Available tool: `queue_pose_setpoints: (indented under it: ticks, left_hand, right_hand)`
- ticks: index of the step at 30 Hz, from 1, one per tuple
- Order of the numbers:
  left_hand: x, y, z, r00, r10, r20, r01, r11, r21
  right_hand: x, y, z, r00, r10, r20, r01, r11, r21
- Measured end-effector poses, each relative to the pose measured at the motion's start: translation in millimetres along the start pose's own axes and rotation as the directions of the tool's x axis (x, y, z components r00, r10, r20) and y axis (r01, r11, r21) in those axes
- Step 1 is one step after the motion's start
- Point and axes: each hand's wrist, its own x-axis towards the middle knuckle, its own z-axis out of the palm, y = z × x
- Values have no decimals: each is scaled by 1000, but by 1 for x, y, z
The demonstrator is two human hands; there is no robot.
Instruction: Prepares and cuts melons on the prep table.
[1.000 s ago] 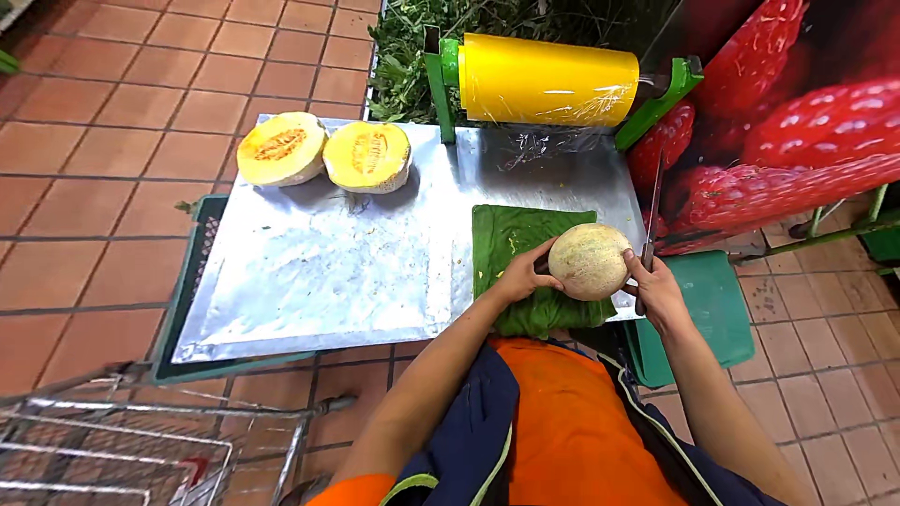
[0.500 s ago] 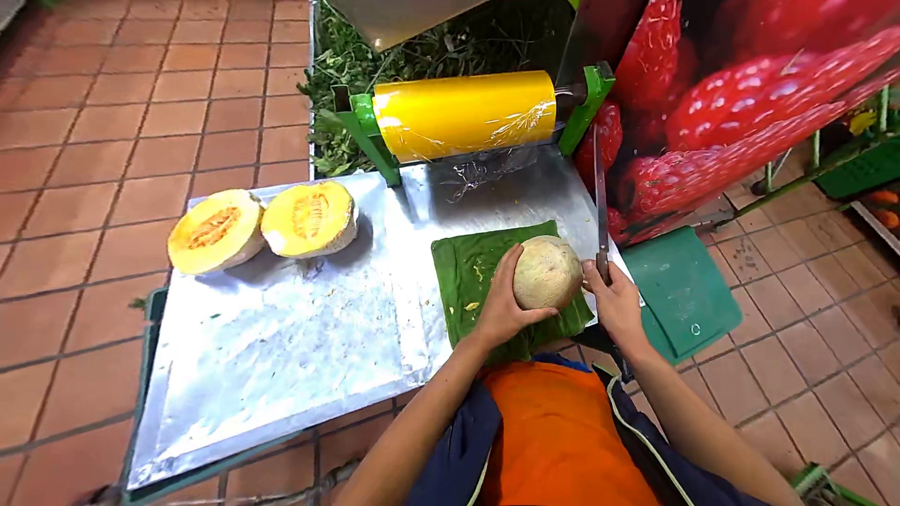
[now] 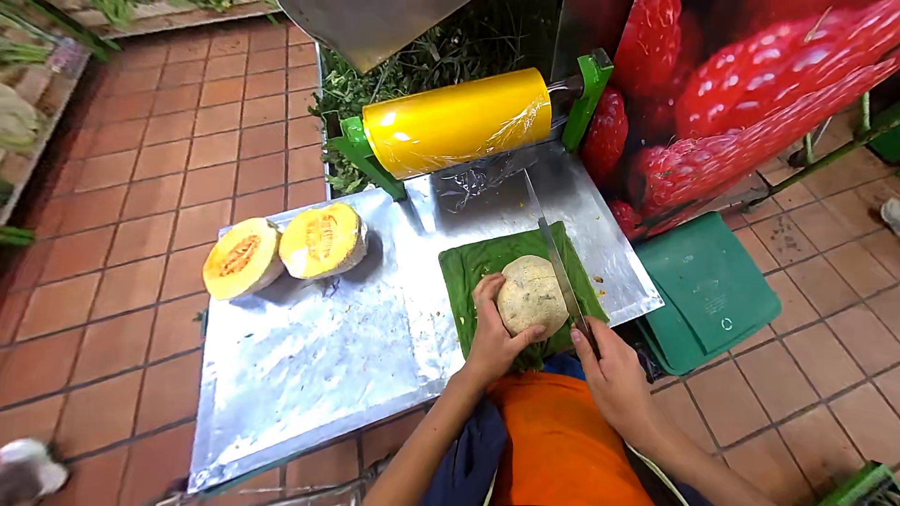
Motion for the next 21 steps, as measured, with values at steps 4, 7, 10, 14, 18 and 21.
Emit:
queue_pose_setpoints:
  ticks: [4, 7, 10, 14, 18, 21]
  left_hand:
    - [6, 8, 2, 999, 6, 48, -8, 1000, 26]
    - [12, 12, 6, 1000, 0, 11, 0, 999, 41]
    - [14, 16, 12, 1000, 11, -8, -11, 997, 81]
    - [20, 24, 19, 999, 45, -14, -42, 989, 139]
    - [26, 28, 25, 998, 53, -25, -48, 984, 172]
    - [28, 29, 28, 997, 66, -31, -59, 981, 187]
  right_hand:
    - [3, -10, 3, 1000, -15, -5, 15, 992, -125]
    - [8, -11, 5, 1000, -1, -18, -2, 985, -170]
    - [9, -13, 6, 1000, -7, -26, 2, 981, -192]
    - [14, -15, 6, 999, 2, -43, -11, 977, -214]
    - [18, -14, 4, 997, -5, -73, -11, 974, -224]
    - [21, -17, 4, 998, 28, -59, -43, 962, -270]
